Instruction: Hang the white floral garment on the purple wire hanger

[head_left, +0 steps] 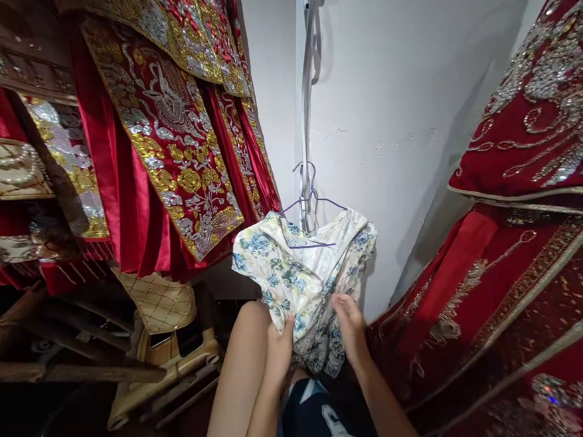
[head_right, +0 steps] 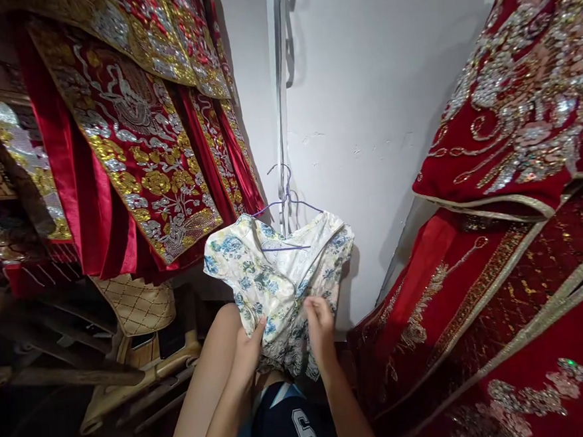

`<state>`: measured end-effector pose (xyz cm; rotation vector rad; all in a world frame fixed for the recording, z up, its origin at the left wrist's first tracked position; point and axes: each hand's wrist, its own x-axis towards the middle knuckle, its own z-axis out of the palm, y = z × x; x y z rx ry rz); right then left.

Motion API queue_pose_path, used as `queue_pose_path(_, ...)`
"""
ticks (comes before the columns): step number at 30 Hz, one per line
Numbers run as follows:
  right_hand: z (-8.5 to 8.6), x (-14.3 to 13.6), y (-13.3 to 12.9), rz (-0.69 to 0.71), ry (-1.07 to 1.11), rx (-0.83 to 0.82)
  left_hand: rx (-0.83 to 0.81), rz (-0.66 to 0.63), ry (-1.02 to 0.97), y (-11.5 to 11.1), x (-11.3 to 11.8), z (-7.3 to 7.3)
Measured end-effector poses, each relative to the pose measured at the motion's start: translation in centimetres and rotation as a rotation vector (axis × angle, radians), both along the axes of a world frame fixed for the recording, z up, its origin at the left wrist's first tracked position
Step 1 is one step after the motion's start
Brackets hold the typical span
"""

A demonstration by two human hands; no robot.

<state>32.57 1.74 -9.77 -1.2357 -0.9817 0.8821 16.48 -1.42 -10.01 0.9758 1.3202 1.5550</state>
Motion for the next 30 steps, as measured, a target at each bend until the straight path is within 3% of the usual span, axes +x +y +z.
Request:
queue_pose_path(2, 0.7, -1.1, 0.2, 0.267, 0.025, -0.018, 0.020, -0.040, -0.011, -0.1, 0.5, 0.3)
queue_pose_path(4, 2.0, -1.6, 0.4, 0.430, 0.069, -0.022, 0.024, -0.052, -0.020, -0.4, 0.6, 0.5)
queue_pose_path(7, 3.7, -1.8, 0.1, 0.509, 0.090, 0.000, 0.022, -0.045, -0.009, -0.7, 0.2, 0.6)
queue_pose_path(11, 4.4, -1.2, -0.8, 0.505, 0.158, 0.010, 0.005, -0.036, 0.032, -0.9, -0.7, 0.7)
queue_pose_path(13, 4.4, -0.8, -1.0, 0.482, 0.176, -0.010, 0.057, 0.087, 0.159, -0.9, -0.9, 0.8)
queue_pose_path(16, 4.7, -0.4, -0.8, 0.460, 0.144, -0.029, 0.256, 0.449, 0.431, -0.8, -0.5, 1.3)
queue_pose_path(17, 4.8, -0.4, -0.7, 0.457, 0.134, -0.031, 0.324, 0.494, 0.506, -0.6, -0.1, 1.5)
queue_pose_path(18, 5.0, -0.3, -0.6, 0.456, 0.130, -0.033, 0.380, 0.451, 0.563, -0.4, 0.4, 1.6)
queue_pose_path(21, 5.6, -0.1, -0.6, 0.503, 0.117, -0.062, 0.462, 0.006, 0.609, 0.7, 2.2, 2.1)
queue_pose_path(23, 6.2, 0.3, -0.6, 0.556, 0.100, -0.093, 0.453, -0.191, 0.573, 1.6, 3.3, 2.3)
queue_pose_path(26, 8.2, 1.6, 0.5, 0.592, 0.130, -0.110, 0.461, -0.222, 0.578, 2.2, 4.6, 2.5)
queue_pose_path(30, 13.5, 3.1, 4.8, 0.596, 0.307, -0.076, 0.442, -0.256, 0.648, 1.8, 5.1, 1.7)
